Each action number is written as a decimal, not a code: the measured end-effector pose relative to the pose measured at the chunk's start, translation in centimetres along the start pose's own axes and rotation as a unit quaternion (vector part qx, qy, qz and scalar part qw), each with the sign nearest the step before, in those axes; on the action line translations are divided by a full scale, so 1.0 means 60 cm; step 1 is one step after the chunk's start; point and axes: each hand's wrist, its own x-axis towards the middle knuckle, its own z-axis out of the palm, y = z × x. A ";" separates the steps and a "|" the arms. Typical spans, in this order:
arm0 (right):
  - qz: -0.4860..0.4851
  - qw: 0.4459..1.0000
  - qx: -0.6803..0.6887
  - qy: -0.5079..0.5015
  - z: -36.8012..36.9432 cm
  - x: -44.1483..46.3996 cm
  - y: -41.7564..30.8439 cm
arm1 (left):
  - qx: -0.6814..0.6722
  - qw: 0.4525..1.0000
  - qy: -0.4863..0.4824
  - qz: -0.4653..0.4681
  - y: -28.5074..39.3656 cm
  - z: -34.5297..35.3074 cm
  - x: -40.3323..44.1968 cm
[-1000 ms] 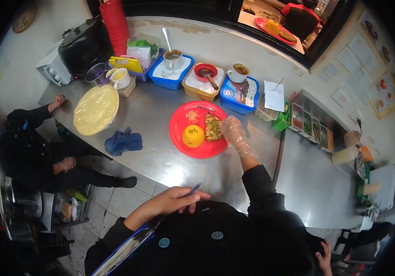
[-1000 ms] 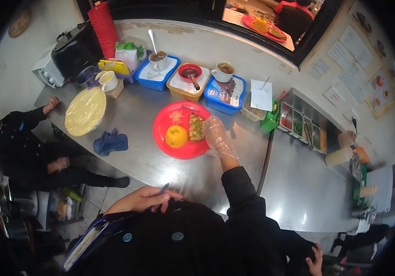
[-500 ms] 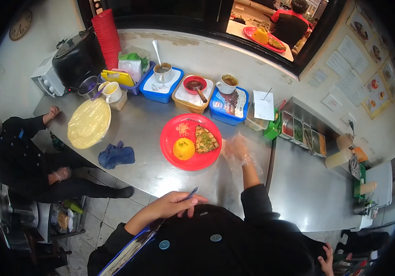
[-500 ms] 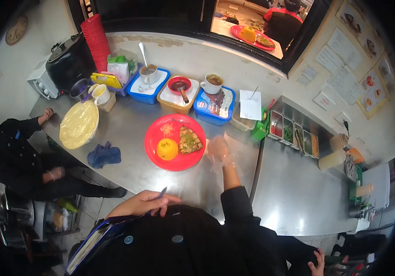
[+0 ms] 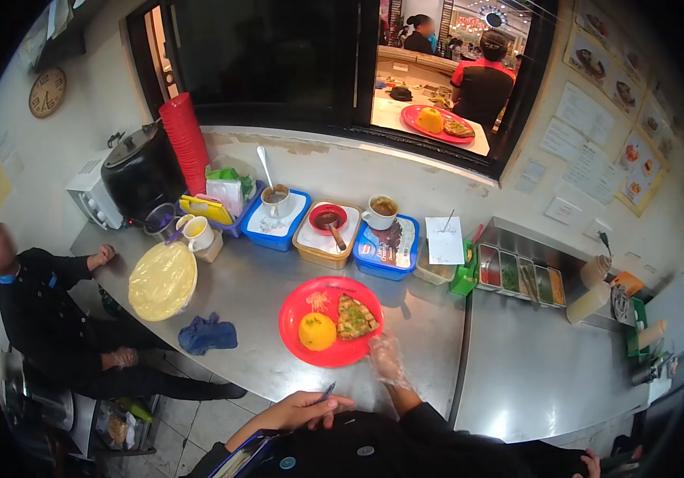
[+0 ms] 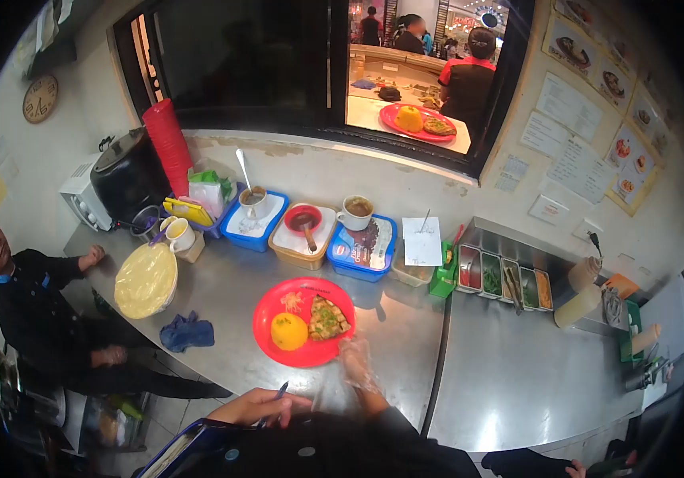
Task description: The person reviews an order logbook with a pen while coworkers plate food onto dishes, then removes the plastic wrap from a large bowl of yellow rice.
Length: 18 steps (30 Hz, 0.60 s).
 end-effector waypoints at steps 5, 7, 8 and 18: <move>0.046 0.993 0.108 -0.032 -0.101 -0.045 -0.119 | 0.002 0.999 -0.042 0.002 -0.008 -0.015 0.023; 0.015 0.991 0.125 -0.037 -0.126 -0.064 -0.243 | 0.034 0.998 -0.059 -0.012 0.004 -0.021 0.029; -0.016 0.992 0.116 -0.054 -0.140 -0.068 -0.308 | 0.032 0.997 -0.069 -0.011 0.003 -0.025 0.037; -0.223 0.973 0.064 -0.004 -0.203 0.320 -0.657 | -0.021 0.988 -0.149 0.020 -0.002 -0.080 0.114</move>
